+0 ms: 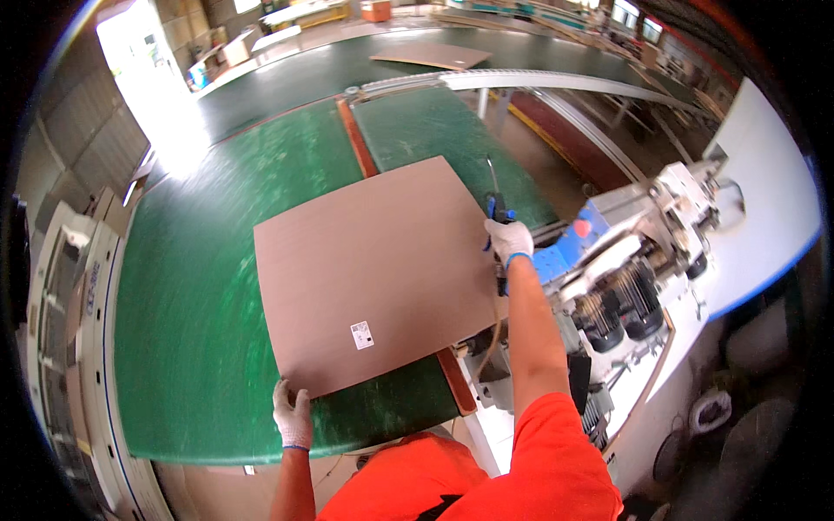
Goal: The person loads rectangular panels into an edge-banding machine, activates the cycle, and removes the processed panels. They then carry the panels to a green workbench and stack them. The person also briefly adjusts a floor fan during the workflow.
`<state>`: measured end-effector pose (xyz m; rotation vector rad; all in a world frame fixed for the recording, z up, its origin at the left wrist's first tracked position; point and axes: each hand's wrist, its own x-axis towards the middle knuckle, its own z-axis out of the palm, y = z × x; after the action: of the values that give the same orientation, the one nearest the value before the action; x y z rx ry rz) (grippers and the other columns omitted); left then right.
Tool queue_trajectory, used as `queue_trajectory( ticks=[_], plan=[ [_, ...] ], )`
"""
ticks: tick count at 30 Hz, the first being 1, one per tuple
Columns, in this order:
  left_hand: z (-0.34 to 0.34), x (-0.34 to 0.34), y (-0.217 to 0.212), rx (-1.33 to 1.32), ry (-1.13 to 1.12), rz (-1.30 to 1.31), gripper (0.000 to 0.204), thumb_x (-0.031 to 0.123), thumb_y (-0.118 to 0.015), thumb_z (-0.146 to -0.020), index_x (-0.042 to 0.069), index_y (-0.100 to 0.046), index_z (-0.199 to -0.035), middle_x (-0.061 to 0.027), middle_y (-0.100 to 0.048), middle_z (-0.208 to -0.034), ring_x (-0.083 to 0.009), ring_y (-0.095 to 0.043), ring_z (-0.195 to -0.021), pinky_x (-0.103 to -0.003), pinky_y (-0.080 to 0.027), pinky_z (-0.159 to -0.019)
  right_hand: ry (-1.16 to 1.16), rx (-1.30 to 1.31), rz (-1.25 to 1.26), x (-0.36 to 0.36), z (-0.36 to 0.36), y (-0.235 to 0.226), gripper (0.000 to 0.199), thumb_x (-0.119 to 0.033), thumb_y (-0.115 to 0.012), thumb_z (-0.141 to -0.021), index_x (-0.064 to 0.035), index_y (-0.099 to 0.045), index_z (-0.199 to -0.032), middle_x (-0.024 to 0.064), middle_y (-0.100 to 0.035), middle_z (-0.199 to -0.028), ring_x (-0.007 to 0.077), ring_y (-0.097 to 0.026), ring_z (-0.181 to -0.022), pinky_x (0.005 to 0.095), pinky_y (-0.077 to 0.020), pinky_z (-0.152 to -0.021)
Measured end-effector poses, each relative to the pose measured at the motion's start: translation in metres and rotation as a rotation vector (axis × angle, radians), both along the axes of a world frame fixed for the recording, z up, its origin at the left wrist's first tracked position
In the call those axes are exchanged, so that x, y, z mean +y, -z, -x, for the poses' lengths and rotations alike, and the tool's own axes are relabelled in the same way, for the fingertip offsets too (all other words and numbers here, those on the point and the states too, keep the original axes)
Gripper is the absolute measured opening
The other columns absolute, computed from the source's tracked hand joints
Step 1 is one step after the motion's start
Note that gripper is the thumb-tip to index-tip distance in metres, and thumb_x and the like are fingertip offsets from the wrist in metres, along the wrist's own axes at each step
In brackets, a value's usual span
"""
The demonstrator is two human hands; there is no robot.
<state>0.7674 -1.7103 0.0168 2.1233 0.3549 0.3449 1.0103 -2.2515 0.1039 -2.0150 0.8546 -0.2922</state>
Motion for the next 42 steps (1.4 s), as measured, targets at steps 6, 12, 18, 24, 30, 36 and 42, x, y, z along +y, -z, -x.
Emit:
queue_trajectory(
  ticks=[6, 12, 18, 24, 30, 36, 42],
  plan=[
    [-0.012, 0.041, -0.016, 0.144, -0.306, -0.003, 0.053, 0.024, -0.078, -0.088, -0.010, -0.065, -0.125, -0.0185, -0.070, -0.108, -0.0257, -0.066, -0.090, -0.038, -0.055, -0.088, -0.200, 0.019, -0.108, 0.040, -0.024, 0.069, 0.056, -0.046, -0.078, -0.080, 0.0054, -0.076, -0.102, 0.0233, -0.076, -0.094, 0.0379, -0.074, -0.094, 0.0420, -0.0553, -0.086],
    [-0.009, 0.131, 0.016, 0.142, -0.338, -0.119, 0.059, 0.030, -0.080, -0.087, -0.012, -0.065, -0.125, -0.0213, -0.073, -0.114, -0.0310, -0.071, -0.100, -0.041, -0.056, -0.094, -0.209, 0.082, 0.044, 0.114, 0.022, 0.058, 0.057, -0.048, -0.077, -0.079, 0.0052, -0.076, -0.100, 0.0260, -0.076, -0.095, 0.0387, -0.074, -0.096, 0.0448, -0.0547, -0.085],
    [-0.044, 0.188, 0.007, -0.028, -0.315, -0.125, 0.063, 0.027, -0.075, -0.093, -0.009, -0.055, -0.140, -0.0268, -0.057, -0.143, -0.0363, -0.057, -0.130, -0.044, -0.046, -0.110, -0.697, -0.020, -0.505, 0.268, 0.112, 0.022, 0.038, -0.039, -0.077, -0.083, -0.0027, -0.075, -0.093, 0.0079, -0.069, -0.077, 0.0223, -0.066, -0.072, 0.0368, -0.0523, -0.066],
    [0.020, 0.099, -0.027, -0.049, -0.124, -0.333, 0.054, 0.023, -0.069, -0.097, -0.007, -0.056, -0.140, -0.0278, -0.049, -0.151, -0.0431, -0.049, -0.139, -0.050, -0.039, -0.117, -1.280, 0.374, -1.137, 0.405, 0.203, 0.009, 0.022, -0.028, -0.070, -0.090, -0.0061, -0.067, -0.086, 0.0030, -0.065, -0.070, 0.0117, -0.057, -0.051, 0.0285, -0.0418, -0.044],
    [0.174, 0.147, 0.040, -0.017, -0.449, -0.120, 0.051, 0.001, -0.073, -0.085, -0.006, -0.058, -0.134, -0.0209, -0.055, -0.144, -0.0347, -0.053, -0.133, -0.046, -0.040, -0.117, -0.973, 0.562, -1.099, 0.415, 0.207, 0.038, 0.015, -0.020, -0.071, -0.091, -0.0062, -0.068, -0.095, 0.0033, -0.070, -0.084, 0.0107, -0.064, -0.068, 0.0261, -0.0508, -0.055],
    [0.317, 0.182, 0.088, 0.060, -0.801, 0.146, 0.049, -0.002, -0.069, -0.089, -0.006, -0.056, -0.136, -0.0210, -0.057, -0.142, -0.0307, -0.058, -0.129, -0.042, -0.044, -0.114, -1.459, 0.734, -0.916, 0.563, 0.286, 0.063, 0.018, -0.022, -0.069, -0.098, -0.0042, -0.069, -0.102, 0.0053, -0.072, -0.087, 0.0123, -0.066, -0.070, 0.0279, -0.0482, -0.053],
    [0.467, 0.257, 0.030, -0.020, -1.075, 0.557, 0.048, 0.011, -0.072, -0.094, -0.009, -0.057, -0.135, -0.0176, -0.069, -0.123, -0.0242, -0.066, -0.114, -0.035, -0.052, -0.100, -1.736, 0.881, -0.802, 0.726, 0.422, 0.064, 0.019, -0.023, -0.075, -0.094, -0.0040, -0.073, -0.099, 0.0038, -0.074, -0.090, 0.0097, -0.066, -0.073, 0.0246, -0.0478, -0.056]
  ],
)
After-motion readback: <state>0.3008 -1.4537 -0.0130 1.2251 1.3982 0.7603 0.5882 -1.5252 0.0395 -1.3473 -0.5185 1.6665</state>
